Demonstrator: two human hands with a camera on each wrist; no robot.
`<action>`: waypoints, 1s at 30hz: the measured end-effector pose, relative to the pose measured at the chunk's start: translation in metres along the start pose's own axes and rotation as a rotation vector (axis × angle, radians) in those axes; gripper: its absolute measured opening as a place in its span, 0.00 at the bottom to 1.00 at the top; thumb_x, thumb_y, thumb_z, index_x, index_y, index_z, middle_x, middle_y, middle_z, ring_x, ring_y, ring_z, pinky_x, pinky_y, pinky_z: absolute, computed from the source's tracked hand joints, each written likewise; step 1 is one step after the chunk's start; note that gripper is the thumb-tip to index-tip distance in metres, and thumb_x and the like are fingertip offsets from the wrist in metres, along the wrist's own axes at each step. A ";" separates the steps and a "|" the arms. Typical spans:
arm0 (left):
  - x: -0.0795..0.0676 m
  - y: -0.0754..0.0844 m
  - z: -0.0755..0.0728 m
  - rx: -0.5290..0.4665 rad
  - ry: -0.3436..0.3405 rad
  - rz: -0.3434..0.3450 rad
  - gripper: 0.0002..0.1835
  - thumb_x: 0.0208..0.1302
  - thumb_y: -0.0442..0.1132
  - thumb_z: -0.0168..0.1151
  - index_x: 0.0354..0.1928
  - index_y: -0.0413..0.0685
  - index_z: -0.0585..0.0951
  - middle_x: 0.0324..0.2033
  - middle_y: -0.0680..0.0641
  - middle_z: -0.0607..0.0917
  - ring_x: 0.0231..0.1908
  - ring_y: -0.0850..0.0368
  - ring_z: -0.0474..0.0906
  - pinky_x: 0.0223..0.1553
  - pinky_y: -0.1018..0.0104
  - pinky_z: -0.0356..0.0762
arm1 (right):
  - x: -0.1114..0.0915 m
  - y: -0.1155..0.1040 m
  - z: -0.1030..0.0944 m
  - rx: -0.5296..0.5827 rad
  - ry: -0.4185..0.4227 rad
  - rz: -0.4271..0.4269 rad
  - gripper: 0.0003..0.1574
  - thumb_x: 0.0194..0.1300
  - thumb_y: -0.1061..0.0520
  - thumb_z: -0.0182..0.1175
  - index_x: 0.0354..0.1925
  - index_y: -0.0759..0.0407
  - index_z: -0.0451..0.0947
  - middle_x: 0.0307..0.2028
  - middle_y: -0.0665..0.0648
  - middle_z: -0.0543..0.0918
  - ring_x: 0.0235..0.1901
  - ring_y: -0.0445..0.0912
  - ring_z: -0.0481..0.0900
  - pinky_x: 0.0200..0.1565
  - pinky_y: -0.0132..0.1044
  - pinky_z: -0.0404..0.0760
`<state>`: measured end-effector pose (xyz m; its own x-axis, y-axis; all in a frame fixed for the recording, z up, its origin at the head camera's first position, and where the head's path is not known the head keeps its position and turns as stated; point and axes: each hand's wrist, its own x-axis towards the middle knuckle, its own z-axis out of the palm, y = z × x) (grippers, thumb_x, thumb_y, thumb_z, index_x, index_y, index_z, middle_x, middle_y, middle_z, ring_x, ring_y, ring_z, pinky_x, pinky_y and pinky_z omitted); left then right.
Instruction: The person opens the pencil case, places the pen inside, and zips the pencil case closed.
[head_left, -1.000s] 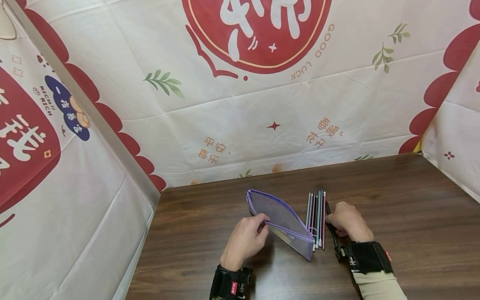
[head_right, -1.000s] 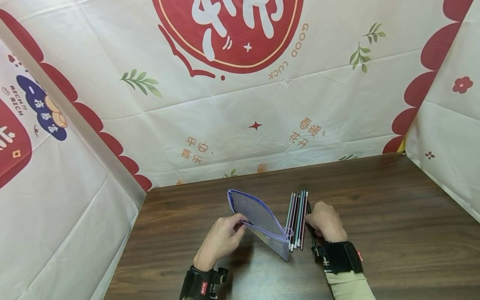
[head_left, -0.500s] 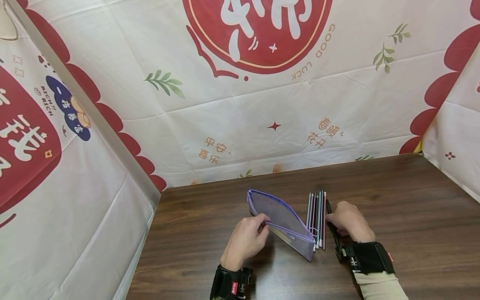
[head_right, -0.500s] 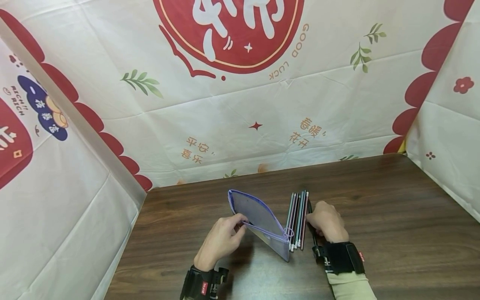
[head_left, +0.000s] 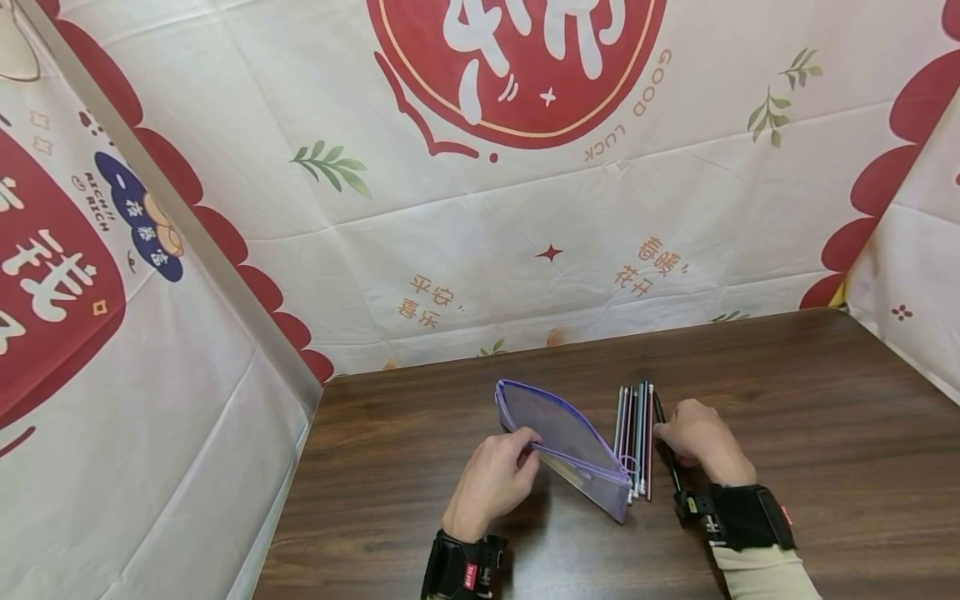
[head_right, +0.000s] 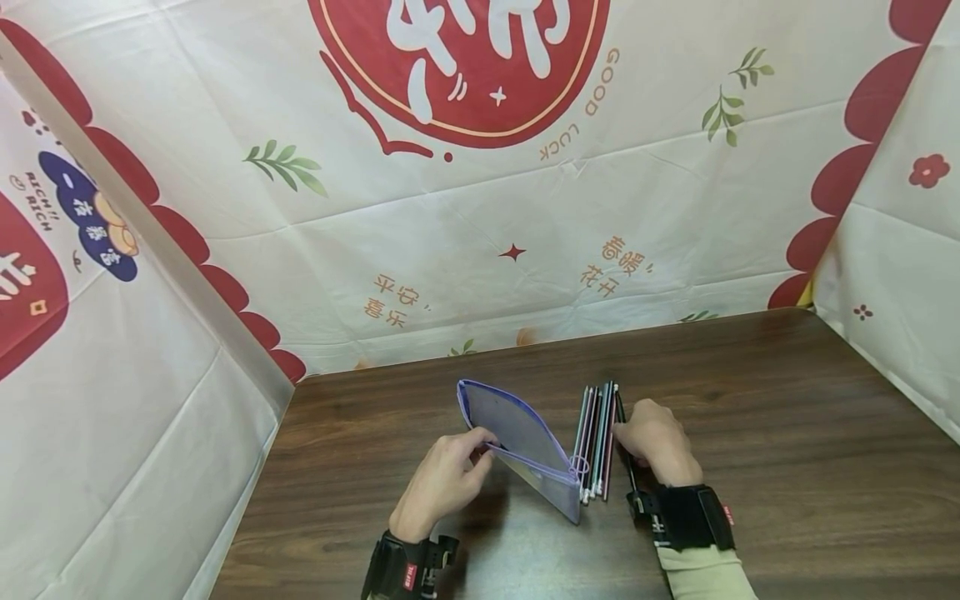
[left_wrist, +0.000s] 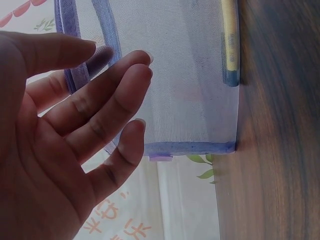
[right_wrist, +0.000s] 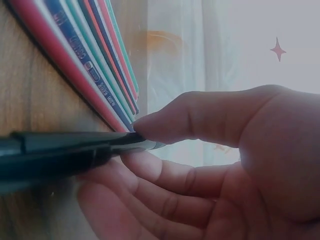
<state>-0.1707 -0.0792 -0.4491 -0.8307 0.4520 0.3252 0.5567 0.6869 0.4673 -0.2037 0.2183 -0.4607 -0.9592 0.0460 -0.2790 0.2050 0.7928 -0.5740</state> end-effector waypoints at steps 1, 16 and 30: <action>0.000 0.000 0.000 -0.001 -0.001 0.000 0.09 0.60 0.35 0.55 0.39 0.49 0.83 0.22 0.57 0.80 0.18 0.71 0.67 0.21 0.78 0.67 | 0.000 0.000 0.000 0.003 0.000 -0.005 0.25 0.61 0.56 0.53 0.10 0.52 0.60 0.08 0.49 0.66 0.14 0.46 0.76 0.19 0.37 0.74; 0.000 0.001 0.000 -0.003 0.001 0.002 0.08 0.61 0.35 0.56 0.39 0.50 0.83 0.22 0.57 0.80 0.19 0.70 0.68 0.22 0.77 0.68 | -0.001 -0.003 -0.002 0.021 0.000 -0.068 0.27 0.65 0.56 0.52 0.10 0.52 0.60 0.08 0.47 0.64 0.11 0.42 0.68 0.20 0.35 0.69; 0.000 0.001 0.000 0.002 0.009 -0.008 0.08 0.60 0.36 0.56 0.39 0.50 0.83 0.21 0.58 0.79 0.19 0.70 0.67 0.21 0.77 0.66 | -0.003 -0.006 -0.003 0.066 0.004 -0.076 0.22 0.65 0.57 0.52 0.15 0.55 0.61 0.14 0.49 0.65 0.17 0.45 0.74 0.22 0.37 0.71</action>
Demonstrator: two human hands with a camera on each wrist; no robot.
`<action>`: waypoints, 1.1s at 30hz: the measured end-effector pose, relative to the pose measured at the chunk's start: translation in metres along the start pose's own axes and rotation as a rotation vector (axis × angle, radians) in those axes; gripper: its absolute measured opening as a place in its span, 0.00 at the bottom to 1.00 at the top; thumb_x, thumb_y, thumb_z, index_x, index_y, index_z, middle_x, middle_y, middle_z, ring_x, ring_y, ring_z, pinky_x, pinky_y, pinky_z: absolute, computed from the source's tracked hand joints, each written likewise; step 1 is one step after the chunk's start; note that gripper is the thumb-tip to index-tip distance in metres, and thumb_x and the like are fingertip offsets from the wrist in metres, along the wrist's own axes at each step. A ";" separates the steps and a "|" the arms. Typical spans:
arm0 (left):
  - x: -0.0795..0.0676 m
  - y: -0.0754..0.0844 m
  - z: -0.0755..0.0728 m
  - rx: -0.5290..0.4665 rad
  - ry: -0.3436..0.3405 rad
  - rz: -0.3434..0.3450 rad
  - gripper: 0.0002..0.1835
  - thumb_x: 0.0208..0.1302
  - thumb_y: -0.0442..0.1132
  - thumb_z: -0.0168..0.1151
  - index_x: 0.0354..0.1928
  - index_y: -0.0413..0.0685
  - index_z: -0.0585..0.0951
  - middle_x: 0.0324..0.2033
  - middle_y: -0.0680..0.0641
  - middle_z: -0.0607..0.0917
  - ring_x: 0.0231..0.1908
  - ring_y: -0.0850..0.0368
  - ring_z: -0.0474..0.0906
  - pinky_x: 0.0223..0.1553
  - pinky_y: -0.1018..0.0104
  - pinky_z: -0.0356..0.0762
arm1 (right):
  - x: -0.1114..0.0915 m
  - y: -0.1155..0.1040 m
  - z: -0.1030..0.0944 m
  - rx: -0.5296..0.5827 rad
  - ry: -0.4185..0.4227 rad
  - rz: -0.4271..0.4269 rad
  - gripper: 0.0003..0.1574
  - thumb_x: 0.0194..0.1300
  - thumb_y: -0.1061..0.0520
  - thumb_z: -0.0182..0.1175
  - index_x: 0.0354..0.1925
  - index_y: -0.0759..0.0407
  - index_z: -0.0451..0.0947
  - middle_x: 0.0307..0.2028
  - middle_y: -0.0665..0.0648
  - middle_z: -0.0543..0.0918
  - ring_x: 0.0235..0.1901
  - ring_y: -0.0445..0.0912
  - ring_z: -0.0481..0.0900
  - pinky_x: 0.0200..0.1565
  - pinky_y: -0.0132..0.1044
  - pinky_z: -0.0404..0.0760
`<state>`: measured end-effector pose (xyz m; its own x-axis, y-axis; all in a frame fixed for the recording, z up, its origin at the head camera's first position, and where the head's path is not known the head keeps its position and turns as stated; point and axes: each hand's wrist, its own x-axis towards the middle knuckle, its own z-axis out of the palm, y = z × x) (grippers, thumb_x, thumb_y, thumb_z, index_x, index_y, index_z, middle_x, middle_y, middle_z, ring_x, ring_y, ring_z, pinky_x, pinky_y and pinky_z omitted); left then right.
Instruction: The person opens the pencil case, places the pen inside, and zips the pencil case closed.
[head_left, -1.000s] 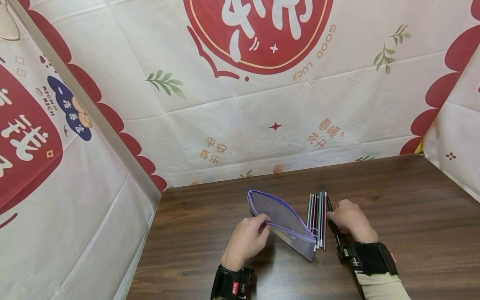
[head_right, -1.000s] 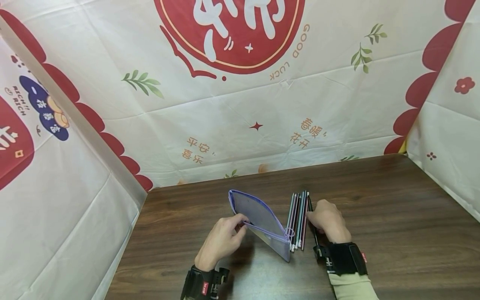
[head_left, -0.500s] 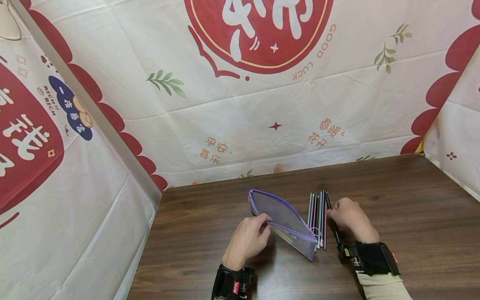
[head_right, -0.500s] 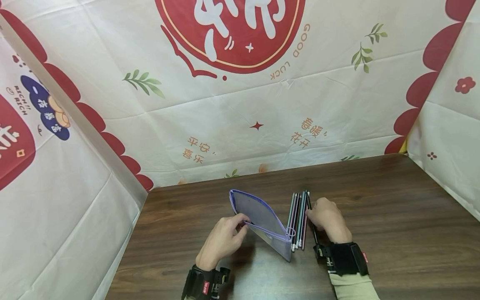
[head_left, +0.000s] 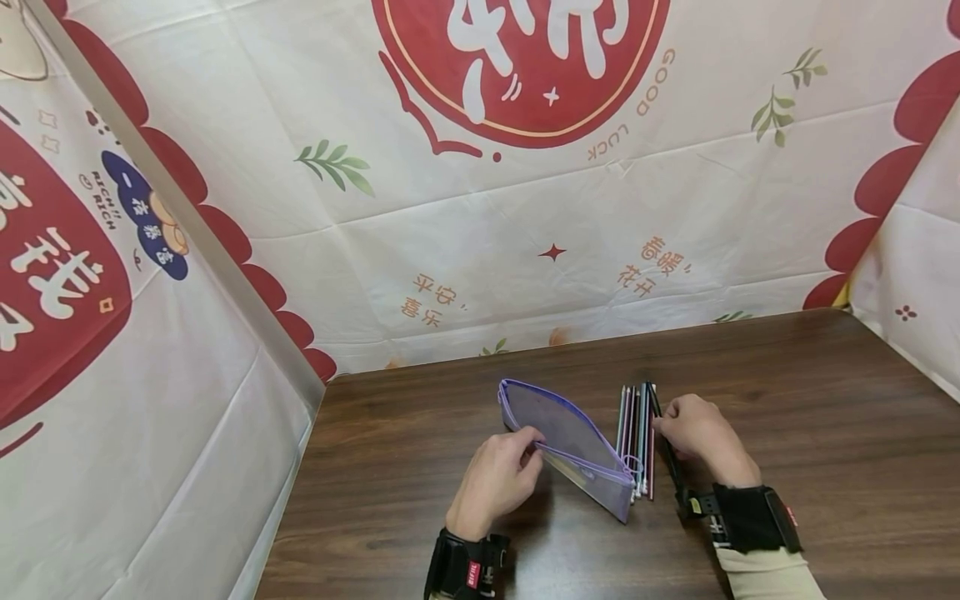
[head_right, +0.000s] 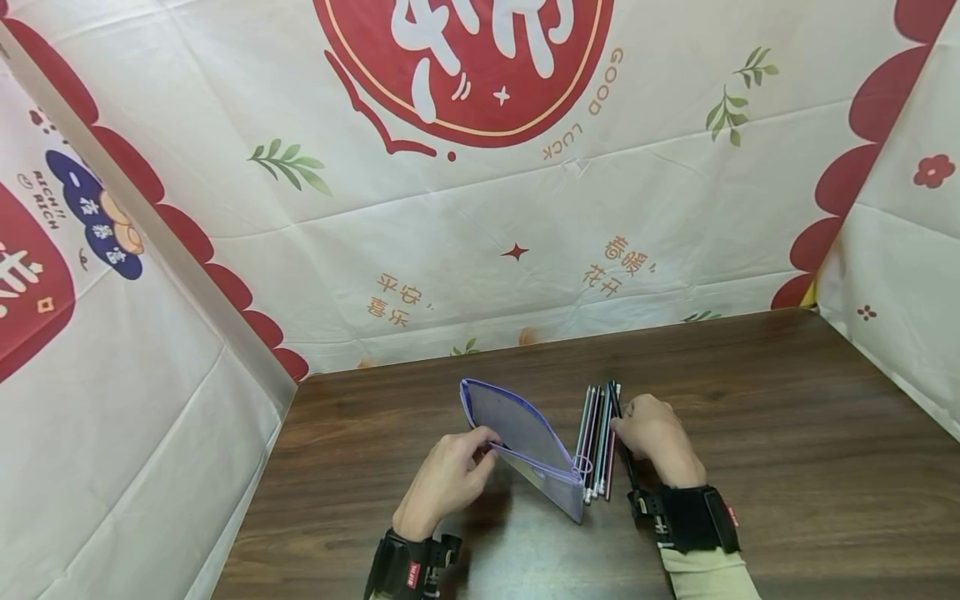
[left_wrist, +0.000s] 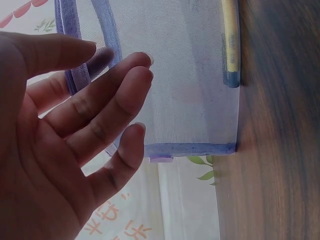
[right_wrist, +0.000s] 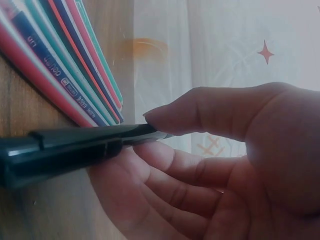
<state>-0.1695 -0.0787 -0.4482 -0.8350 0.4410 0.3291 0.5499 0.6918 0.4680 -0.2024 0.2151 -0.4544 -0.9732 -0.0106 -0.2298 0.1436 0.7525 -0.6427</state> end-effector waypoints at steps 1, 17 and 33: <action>0.000 0.000 0.000 0.000 0.000 -0.002 0.08 0.60 0.36 0.56 0.39 0.50 0.83 0.22 0.58 0.79 0.19 0.70 0.67 0.21 0.77 0.66 | 0.000 0.000 0.000 0.001 0.001 -0.002 0.22 0.65 0.57 0.52 0.15 0.55 0.61 0.14 0.49 0.65 0.17 0.45 0.74 0.22 0.37 0.71; 0.000 -0.001 0.000 0.008 -0.005 -0.009 0.08 0.60 0.37 0.56 0.39 0.51 0.83 0.22 0.58 0.79 0.19 0.70 0.67 0.20 0.77 0.65 | -0.001 -0.002 -0.002 -0.003 0.022 -0.021 0.20 0.66 0.58 0.52 0.18 0.57 0.62 0.15 0.50 0.65 0.17 0.45 0.74 0.22 0.37 0.70; 0.000 -0.001 0.000 0.012 -0.002 -0.006 0.08 0.60 0.37 0.56 0.39 0.51 0.83 0.22 0.58 0.79 0.18 0.70 0.67 0.20 0.78 0.65 | -0.008 -0.010 -0.009 -0.033 0.114 -0.072 0.13 0.66 0.56 0.51 0.31 0.66 0.72 0.20 0.55 0.74 0.19 0.45 0.70 0.20 0.37 0.68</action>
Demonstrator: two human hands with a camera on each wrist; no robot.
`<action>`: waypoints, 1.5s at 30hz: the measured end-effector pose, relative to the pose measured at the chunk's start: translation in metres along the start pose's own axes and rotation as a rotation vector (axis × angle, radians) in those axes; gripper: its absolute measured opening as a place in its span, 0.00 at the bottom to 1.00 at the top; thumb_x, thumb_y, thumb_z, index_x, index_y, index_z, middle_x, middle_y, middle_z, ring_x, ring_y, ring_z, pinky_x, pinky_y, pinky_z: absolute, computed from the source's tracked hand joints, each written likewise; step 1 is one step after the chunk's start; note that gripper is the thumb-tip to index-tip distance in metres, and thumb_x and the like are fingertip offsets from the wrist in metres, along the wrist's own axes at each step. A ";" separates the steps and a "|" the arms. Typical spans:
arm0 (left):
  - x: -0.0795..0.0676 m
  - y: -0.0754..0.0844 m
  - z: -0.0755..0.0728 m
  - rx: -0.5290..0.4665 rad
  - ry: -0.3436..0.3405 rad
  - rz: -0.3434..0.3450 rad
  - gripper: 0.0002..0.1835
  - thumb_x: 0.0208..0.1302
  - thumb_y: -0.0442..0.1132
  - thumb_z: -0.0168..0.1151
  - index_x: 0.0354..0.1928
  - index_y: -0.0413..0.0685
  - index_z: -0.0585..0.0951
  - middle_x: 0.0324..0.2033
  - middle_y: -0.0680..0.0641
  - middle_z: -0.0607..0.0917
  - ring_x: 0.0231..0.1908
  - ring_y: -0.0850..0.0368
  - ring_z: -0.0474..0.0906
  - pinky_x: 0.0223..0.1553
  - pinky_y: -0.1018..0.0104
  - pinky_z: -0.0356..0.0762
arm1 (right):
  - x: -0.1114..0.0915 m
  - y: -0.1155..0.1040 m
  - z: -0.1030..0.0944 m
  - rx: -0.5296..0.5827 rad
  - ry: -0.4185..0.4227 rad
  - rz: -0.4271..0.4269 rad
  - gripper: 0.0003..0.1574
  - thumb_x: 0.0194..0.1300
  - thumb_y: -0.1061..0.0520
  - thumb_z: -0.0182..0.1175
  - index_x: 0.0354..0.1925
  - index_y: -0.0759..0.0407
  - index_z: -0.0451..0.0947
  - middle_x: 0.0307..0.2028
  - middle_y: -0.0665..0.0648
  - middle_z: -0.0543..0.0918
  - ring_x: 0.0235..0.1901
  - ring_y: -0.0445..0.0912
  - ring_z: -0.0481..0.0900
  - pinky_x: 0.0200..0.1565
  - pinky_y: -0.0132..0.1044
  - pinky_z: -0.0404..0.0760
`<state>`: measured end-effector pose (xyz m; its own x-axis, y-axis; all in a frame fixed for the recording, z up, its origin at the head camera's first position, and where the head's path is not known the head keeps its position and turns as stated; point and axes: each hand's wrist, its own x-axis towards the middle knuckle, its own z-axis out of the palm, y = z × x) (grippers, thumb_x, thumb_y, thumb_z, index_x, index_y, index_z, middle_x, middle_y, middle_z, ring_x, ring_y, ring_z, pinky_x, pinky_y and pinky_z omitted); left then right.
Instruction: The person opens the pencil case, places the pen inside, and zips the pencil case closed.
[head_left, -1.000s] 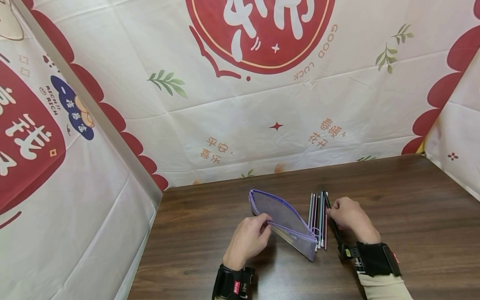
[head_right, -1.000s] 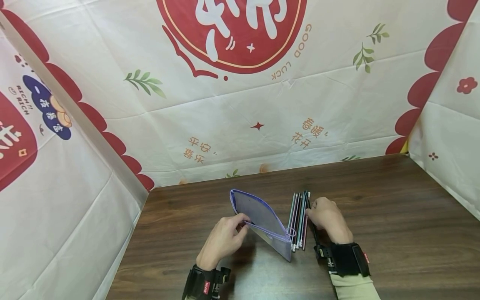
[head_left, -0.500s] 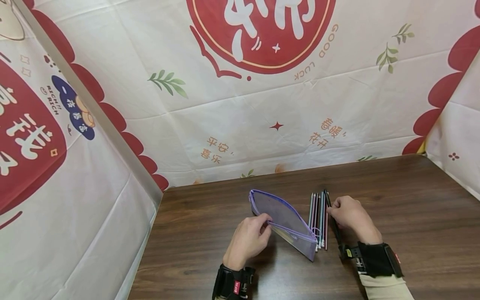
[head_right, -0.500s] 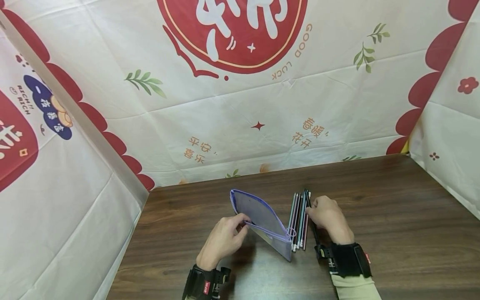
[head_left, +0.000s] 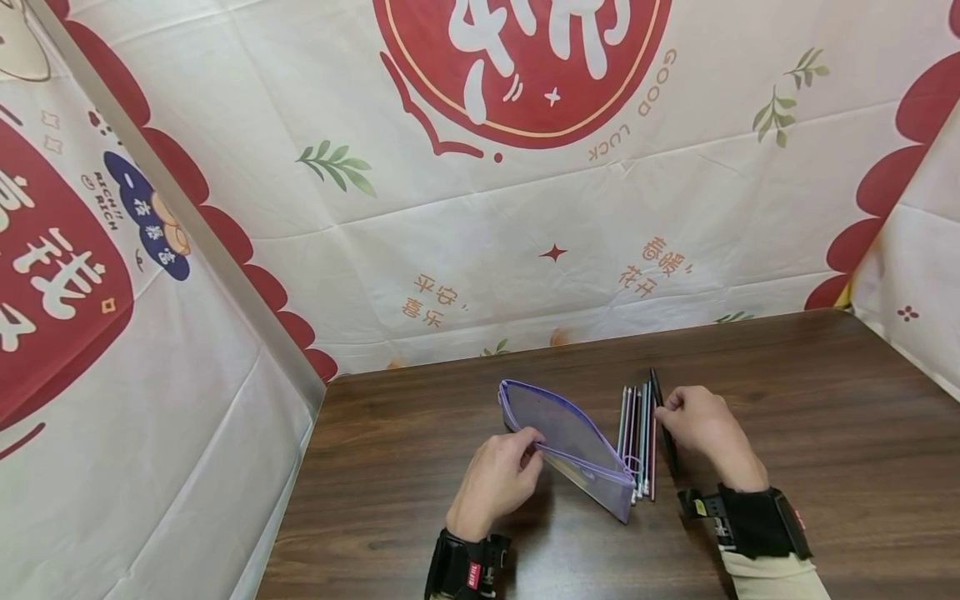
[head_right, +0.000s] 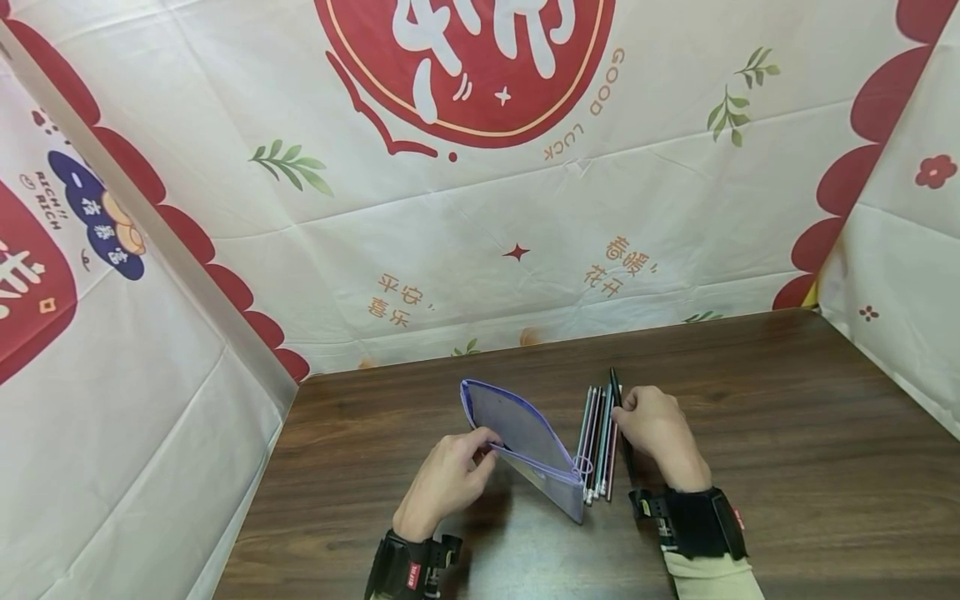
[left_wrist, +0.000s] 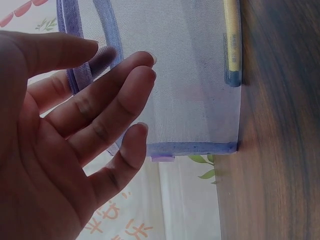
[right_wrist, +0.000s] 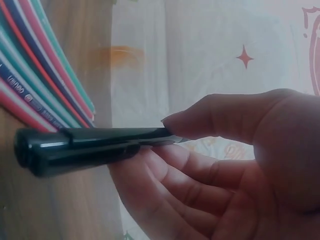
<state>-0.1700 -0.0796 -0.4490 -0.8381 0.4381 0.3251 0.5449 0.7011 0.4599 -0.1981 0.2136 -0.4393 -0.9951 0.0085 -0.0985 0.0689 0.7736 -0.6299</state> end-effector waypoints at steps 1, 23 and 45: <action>0.000 0.000 0.000 0.001 0.001 0.001 0.08 0.60 0.37 0.56 0.39 0.51 0.83 0.22 0.58 0.79 0.18 0.70 0.67 0.20 0.78 0.64 | 0.000 -0.001 0.000 -0.003 0.009 -0.003 0.13 0.66 0.56 0.52 0.31 0.67 0.72 0.21 0.56 0.74 0.19 0.45 0.71 0.20 0.37 0.69; 0.001 0.001 0.000 -0.001 -0.015 -0.018 0.09 0.60 0.38 0.56 0.39 0.51 0.83 0.23 0.59 0.79 0.19 0.70 0.68 0.20 0.78 0.65 | -0.007 -0.013 -0.008 0.014 0.091 -0.051 0.18 0.65 0.55 0.53 0.40 0.72 0.75 0.27 0.61 0.78 0.22 0.47 0.72 0.22 0.38 0.70; 0.001 0.002 0.001 -0.013 -0.019 -0.014 0.09 0.61 0.37 0.55 0.39 0.51 0.83 0.22 0.59 0.78 0.18 0.70 0.66 0.18 0.79 0.62 | -0.018 -0.030 -0.016 0.003 0.157 -0.117 0.18 0.64 0.55 0.54 0.41 0.71 0.76 0.32 0.64 0.81 0.28 0.50 0.76 0.28 0.43 0.73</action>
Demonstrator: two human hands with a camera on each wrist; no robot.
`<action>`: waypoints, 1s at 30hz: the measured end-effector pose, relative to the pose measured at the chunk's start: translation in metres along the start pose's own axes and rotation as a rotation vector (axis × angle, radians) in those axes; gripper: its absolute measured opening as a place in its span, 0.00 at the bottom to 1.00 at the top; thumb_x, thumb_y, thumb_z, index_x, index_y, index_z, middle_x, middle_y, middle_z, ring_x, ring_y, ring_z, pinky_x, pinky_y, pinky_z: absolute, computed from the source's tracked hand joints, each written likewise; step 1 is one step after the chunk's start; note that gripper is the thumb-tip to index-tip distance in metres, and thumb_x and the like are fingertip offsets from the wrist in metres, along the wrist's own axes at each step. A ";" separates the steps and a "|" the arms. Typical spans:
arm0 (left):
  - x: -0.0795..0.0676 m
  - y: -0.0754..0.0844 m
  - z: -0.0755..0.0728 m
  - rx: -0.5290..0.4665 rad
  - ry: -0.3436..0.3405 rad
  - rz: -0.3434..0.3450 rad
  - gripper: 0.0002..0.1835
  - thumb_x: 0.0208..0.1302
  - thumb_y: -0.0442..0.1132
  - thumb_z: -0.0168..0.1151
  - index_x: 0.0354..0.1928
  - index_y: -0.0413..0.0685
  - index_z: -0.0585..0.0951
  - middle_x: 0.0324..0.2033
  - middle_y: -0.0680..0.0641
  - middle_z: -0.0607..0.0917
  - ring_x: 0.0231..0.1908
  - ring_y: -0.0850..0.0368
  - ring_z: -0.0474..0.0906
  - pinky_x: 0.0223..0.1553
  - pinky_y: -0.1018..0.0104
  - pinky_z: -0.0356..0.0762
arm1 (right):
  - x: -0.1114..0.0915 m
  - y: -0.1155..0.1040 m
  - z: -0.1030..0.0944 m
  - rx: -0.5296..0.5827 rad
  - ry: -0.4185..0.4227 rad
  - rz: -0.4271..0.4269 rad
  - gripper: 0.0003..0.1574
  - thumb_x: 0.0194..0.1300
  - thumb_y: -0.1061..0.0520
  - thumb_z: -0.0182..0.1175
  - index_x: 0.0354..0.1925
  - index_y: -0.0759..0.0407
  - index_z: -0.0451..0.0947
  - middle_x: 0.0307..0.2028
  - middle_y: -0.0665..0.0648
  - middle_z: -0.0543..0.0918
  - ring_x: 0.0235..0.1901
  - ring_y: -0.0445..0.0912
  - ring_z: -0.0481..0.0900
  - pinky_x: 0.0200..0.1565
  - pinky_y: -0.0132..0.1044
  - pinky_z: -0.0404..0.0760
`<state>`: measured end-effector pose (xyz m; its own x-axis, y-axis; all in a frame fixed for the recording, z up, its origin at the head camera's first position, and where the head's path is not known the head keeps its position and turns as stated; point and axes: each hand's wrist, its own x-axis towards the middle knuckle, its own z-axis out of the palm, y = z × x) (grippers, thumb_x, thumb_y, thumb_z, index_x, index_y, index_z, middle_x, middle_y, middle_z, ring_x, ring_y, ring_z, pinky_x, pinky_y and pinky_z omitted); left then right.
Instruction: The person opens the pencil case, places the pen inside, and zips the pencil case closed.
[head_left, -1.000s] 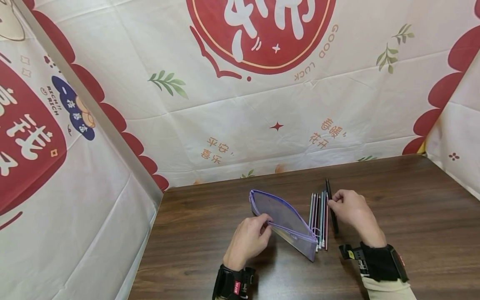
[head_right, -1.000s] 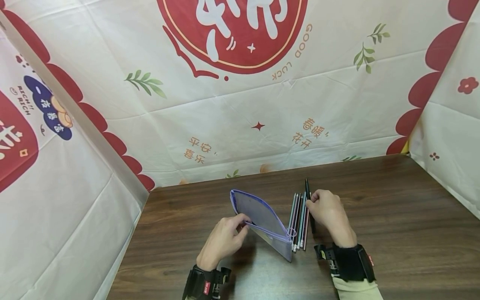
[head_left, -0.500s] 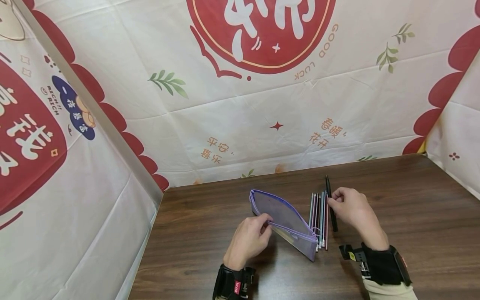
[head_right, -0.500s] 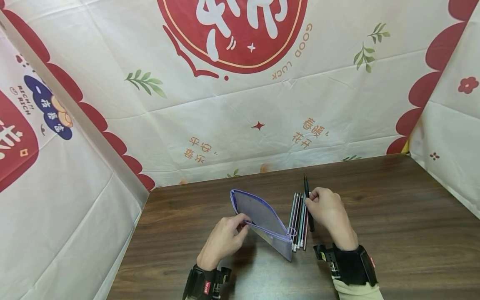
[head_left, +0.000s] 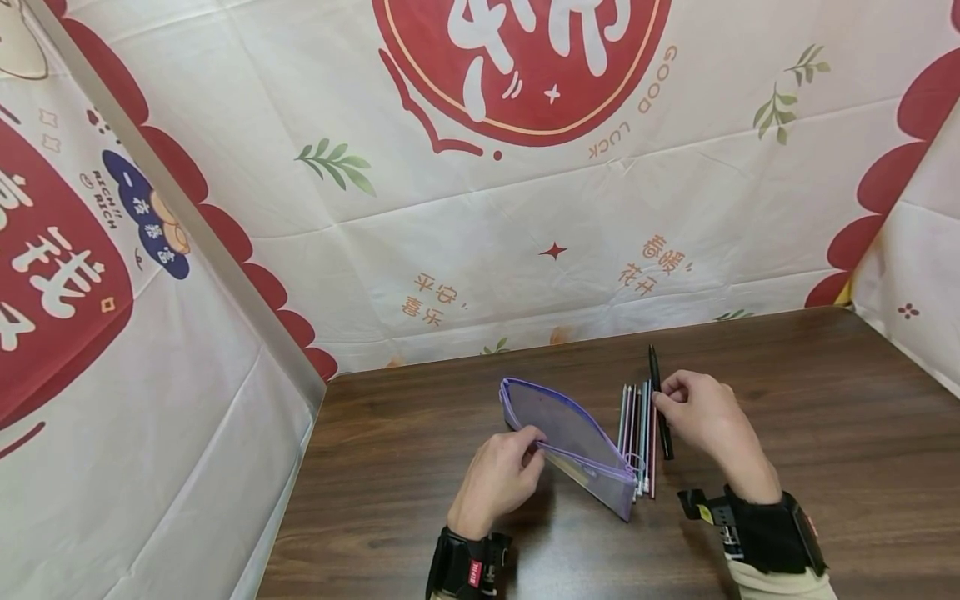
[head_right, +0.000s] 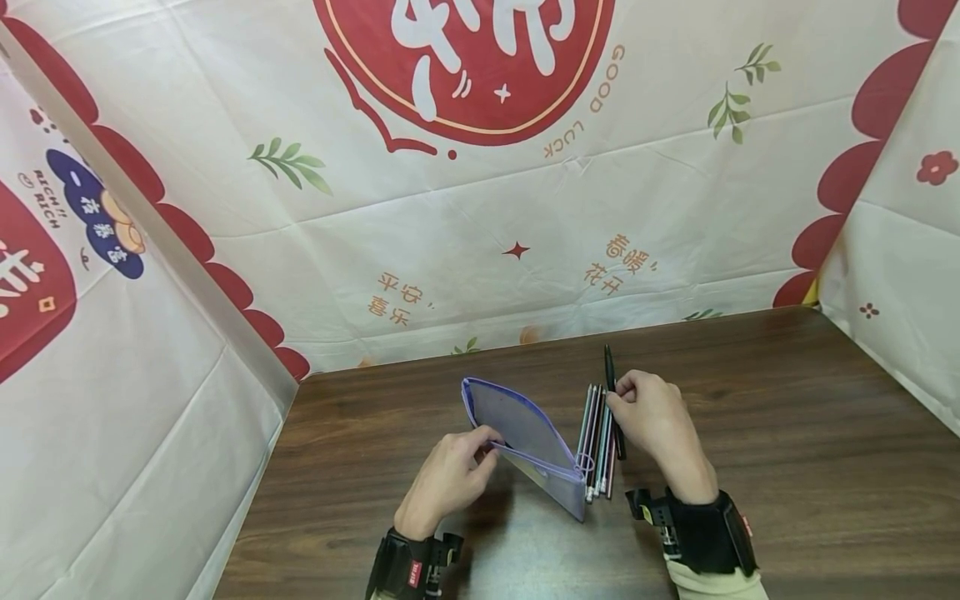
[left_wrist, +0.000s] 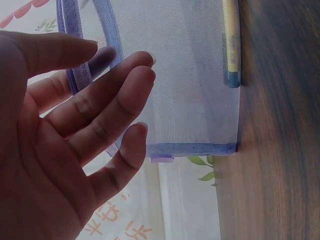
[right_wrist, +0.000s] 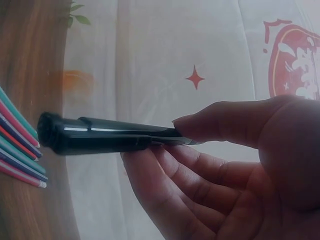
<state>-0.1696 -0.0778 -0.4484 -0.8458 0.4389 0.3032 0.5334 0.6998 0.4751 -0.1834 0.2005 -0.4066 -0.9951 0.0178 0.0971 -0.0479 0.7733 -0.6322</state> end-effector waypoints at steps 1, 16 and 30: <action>0.000 0.000 0.000 0.001 0.001 0.001 0.09 0.61 0.37 0.55 0.39 0.51 0.83 0.22 0.59 0.78 0.18 0.70 0.66 0.19 0.79 0.62 | 0.000 -0.001 0.000 -0.001 0.004 -0.003 0.17 0.64 0.55 0.54 0.40 0.70 0.76 0.32 0.64 0.81 0.28 0.50 0.76 0.29 0.43 0.73; -0.001 -0.001 0.001 0.004 0.018 0.017 0.08 0.59 0.36 0.56 0.38 0.50 0.83 0.21 0.58 0.79 0.17 0.70 0.66 0.18 0.78 0.63 | -0.005 -0.007 -0.003 0.010 0.043 -0.022 0.16 0.64 0.55 0.55 0.39 0.70 0.76 0.31 0.64 0.81 0.28 0.50 0.75 0.28 0.43 0.73; -0.001 -0.001 0.001 0.013 0.027 0.032 0.08 0.59 0.36 0.56 0.38 0.50 0.83 0.22 0.58 0.80 0.18 0.71 0.66 0.19 0.79 0.64 | -0.008 -0.013 -0.006 0.016 0.070 -0.034 0.16 0.64 0.55 0.55 0.39 0.69 0.77 0.31 0.64 0.82 0.27 0.49 0.76 0.28 0.42 0.73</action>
<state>-0.1690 -0.0787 -0.4497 -0.8276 0.4461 0.3407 0.5604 0.6925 0.4543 -0.1740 0.1944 -0.3943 -0.9845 0.0363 0.1716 -0.0834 0.7640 -0.6398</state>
